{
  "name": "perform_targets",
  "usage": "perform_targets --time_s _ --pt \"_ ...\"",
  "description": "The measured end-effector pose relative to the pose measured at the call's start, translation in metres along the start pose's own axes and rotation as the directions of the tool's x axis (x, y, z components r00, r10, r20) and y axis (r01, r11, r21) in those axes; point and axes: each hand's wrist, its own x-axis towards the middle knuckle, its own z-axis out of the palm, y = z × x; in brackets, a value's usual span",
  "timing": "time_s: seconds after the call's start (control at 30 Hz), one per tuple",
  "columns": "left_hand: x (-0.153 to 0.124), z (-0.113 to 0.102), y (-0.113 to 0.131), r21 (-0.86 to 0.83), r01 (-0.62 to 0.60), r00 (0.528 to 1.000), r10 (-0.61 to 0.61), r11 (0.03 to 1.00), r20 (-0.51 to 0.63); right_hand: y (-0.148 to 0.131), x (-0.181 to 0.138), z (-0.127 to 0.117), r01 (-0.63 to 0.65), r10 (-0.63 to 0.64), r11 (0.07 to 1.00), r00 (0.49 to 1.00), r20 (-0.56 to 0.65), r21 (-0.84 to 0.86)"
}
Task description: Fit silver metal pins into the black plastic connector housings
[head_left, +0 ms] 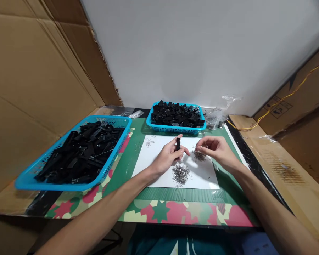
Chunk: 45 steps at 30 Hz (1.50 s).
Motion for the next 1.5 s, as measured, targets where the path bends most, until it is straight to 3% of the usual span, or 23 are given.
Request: perform_targets --time_s 0.1,0.33,0.7,1.0,1.37,1.5 --pt "-0.002 0.002 -0.004 0.047 -0.028 1.000 0.028 0.999 0.002 0.010 -0.007 0.006 0.016 -0.015 1.000 0.998 -0.059 0.010" --pt "-0.006 0.011 -0.008 0.122 -0.110 0.993 0.104 0.986 0.049 0.014 -0.012 0.012 0.055 -0.055 0.998 0.998 -0.023 -0.017" --pt "-0.006 0.015 -0.013 -0.033 -0.033 0.996 0.036 0.999 0.087 0.009 -0.016 0.023 0.190 -0.193 0.981 0.977 -0.088 -0.039" --pt "-0.004 0.016 -0.011 -0.117 -0.033 0.999 0.034 0.993 0.003 0.008 -0.017 0.031 0.298 -0.307 0.951 0.943 -0.126 -0.086" --pt "-0.008 0.017 -0.006 -0.023 -0.078 0.997 0.078 0.997 0.005 0.012 -0.015 0.028 0.179 -0.171 0.984 0.960 -0.222 0.014" --pt "-0.007 0.012 -0.007 0.071 -0.142 0.989 0.144 0.987 -0.022 0.015 -0.014 0.024 0.153 -0.136 0.988 0.947 -0.291 0.034"
